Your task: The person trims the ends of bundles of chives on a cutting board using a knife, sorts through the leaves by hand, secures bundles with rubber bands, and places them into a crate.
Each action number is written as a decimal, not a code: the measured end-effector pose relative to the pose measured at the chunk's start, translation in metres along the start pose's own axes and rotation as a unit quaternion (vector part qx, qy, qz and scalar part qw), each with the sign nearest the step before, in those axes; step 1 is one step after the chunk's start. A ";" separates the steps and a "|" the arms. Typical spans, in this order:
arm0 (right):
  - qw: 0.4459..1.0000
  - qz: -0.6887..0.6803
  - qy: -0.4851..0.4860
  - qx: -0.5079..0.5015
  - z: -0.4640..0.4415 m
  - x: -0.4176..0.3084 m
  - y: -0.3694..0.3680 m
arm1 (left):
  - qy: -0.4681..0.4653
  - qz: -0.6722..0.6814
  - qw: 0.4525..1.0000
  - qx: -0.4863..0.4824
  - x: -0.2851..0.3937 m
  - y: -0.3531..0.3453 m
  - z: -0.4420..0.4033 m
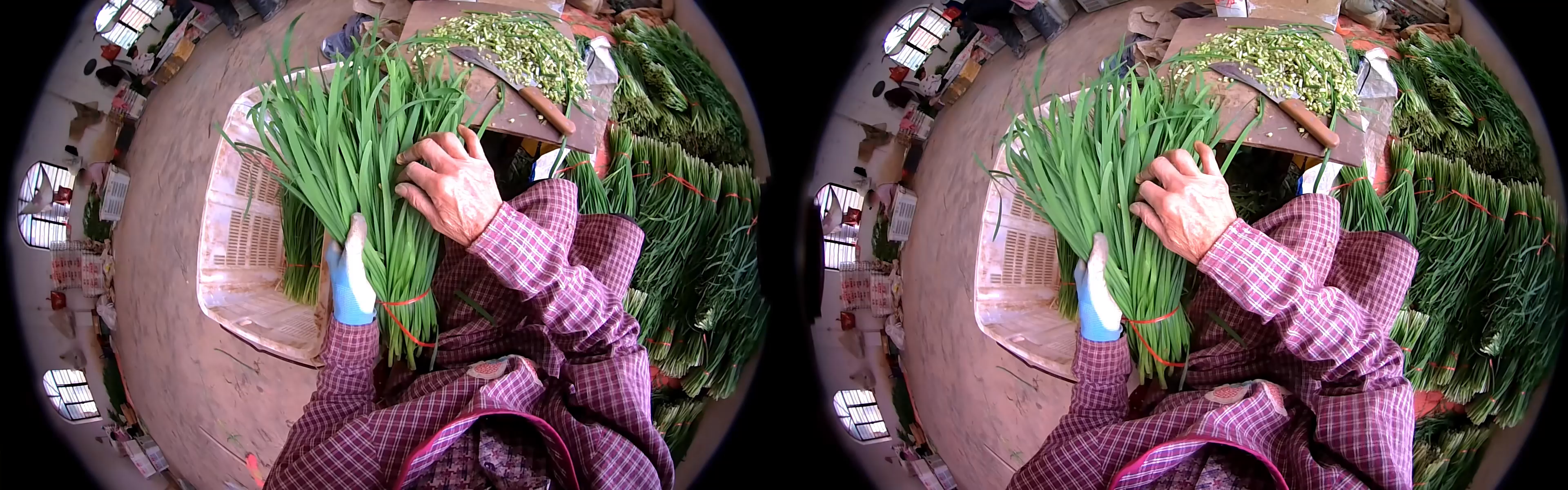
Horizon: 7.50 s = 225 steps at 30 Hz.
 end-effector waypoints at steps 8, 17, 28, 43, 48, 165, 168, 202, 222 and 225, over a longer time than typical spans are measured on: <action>0.999 -0.018 -0.029 -0.030 -0.001 -0.002 -0.002 | -0.010 -0.010 1.000 0.006 -0.004 0.008 -0.004; 0.998 -0.032 -0.002 -0.046 0.000 -0.004 -0.009 | -0.018 -0.014 1.000 0.004 0.001 0.004 -0.001; 0.998 -0.006 -0.009 -0.060 0.003 -0.013 -0.011 | -0.012 0.007 1.000 0.012 -0.005 0.008 -0.002; 0.994 -0.006 -0.029 -0.101 -0.004 -0.004 -0.032 | -0.025 -0.021 0.999 0.026 -0.006 0.017 -0.002; 0.991 0.001 -0.029 -0.134 -0.004 -0.006 -0.030 | -0.013 -0.006 1.000 0.010 -0.007 0.012 -0.004; 0.998 -0.004 0.049 -0.024 0.004 -0.035 0.010 | 0.058 0.056 0.992 -0.093 -0.001 -0.010 -0.013; 0.997 -0.025 0.061 -0.035 0.019 -0.042 -0.001 | 0.048 0.015 0.994 -0.096 -0.011 -0.003 -0.011; 0.997 -0.036 0.007 0.061 0.022 -0.022 0.042 | -0.039 -0.198 0.979 0.006 0.015 0.004 0.008; 0.996 -0.081 -0.010 -0.028 0.064 -0.029 -0.013 | -0.029 -0.141 0.989 0.031 0.012 0.003 0.016; 0.986 -0.133 -0.098 -0.034 0.057 -0.010 -0.015 | -0.042 -0.154 0.987 0.025 0.015 -0.003 0.017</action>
Point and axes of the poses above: each hand's wrist, its own z-axis away from the middle knuckle, its own y-axis out of the back of the hand, x = y × z, the point moved 10 cm from there along -z, towards the middle knuckle, and after that the axes turned 11 degrees about -x, right-handed, at the moved point
